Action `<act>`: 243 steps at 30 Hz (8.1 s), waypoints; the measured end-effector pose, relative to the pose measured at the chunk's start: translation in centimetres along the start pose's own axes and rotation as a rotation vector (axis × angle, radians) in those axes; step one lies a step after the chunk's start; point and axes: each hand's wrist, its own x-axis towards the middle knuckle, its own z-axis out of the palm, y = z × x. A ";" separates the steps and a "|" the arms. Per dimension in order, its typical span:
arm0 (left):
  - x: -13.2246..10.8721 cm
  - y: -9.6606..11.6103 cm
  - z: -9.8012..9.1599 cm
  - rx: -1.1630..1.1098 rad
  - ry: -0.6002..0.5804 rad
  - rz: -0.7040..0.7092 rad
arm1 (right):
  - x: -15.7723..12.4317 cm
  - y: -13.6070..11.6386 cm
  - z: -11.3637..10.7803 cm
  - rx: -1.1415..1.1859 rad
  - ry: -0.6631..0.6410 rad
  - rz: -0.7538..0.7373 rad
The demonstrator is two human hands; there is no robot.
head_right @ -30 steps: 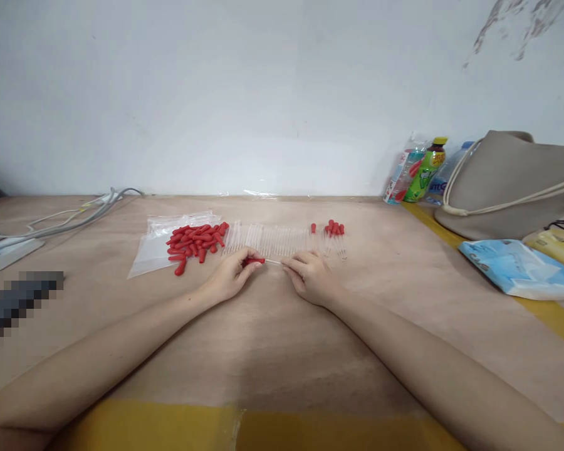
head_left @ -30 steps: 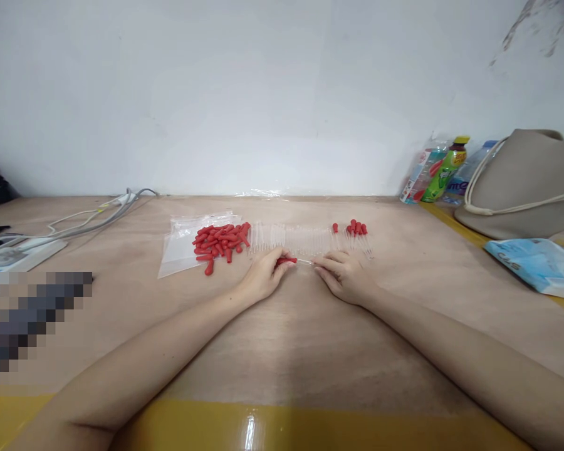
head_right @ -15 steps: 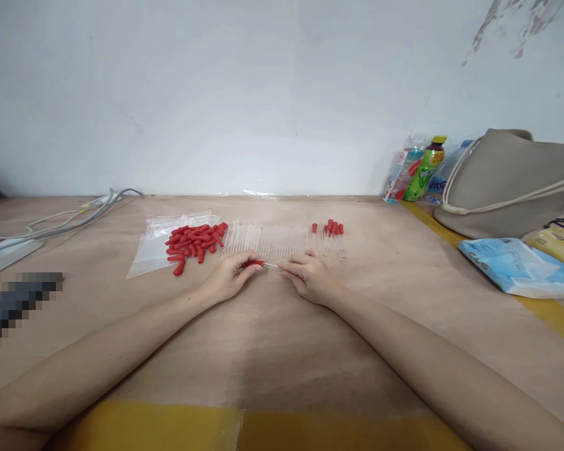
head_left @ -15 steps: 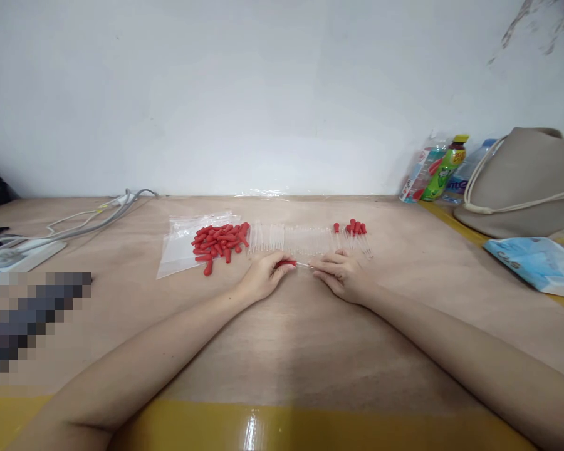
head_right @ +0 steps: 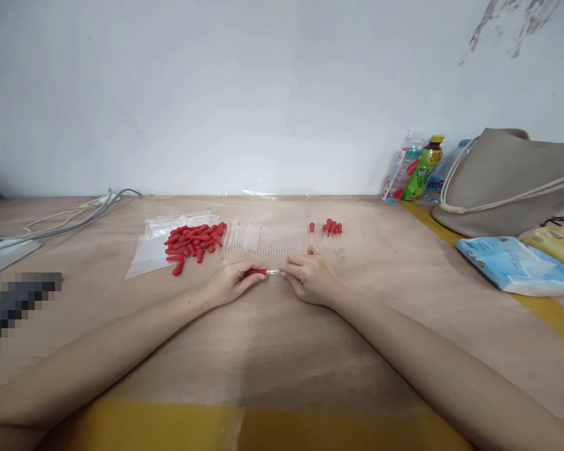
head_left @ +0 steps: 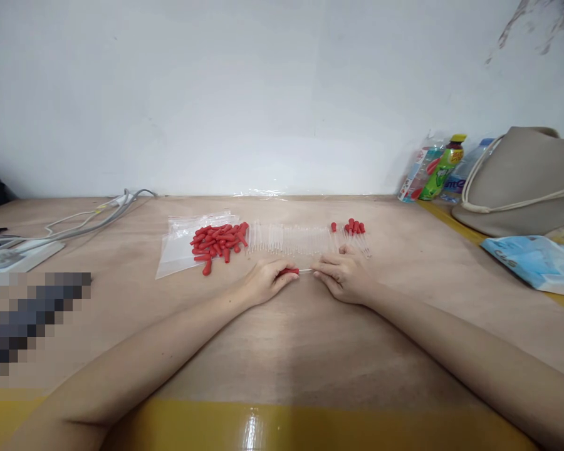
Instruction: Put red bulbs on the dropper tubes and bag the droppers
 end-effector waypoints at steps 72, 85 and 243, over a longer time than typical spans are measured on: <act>0.3 -0.7 -0.2 0.065 -0.003 0.012 | 4.7 6.9 -0.5 -0.150 -0.373 1.099; 1.4 -5.4 -6.0 0.742 0.255 -0.222 | 5.1 5.0 -0.5 -0.183 -0.194 0.981; -0.2 -2.0 -8.4 0.763 -0.329 -0.820 | 0.7 0.0 1.3 -0.163 0.063 0.257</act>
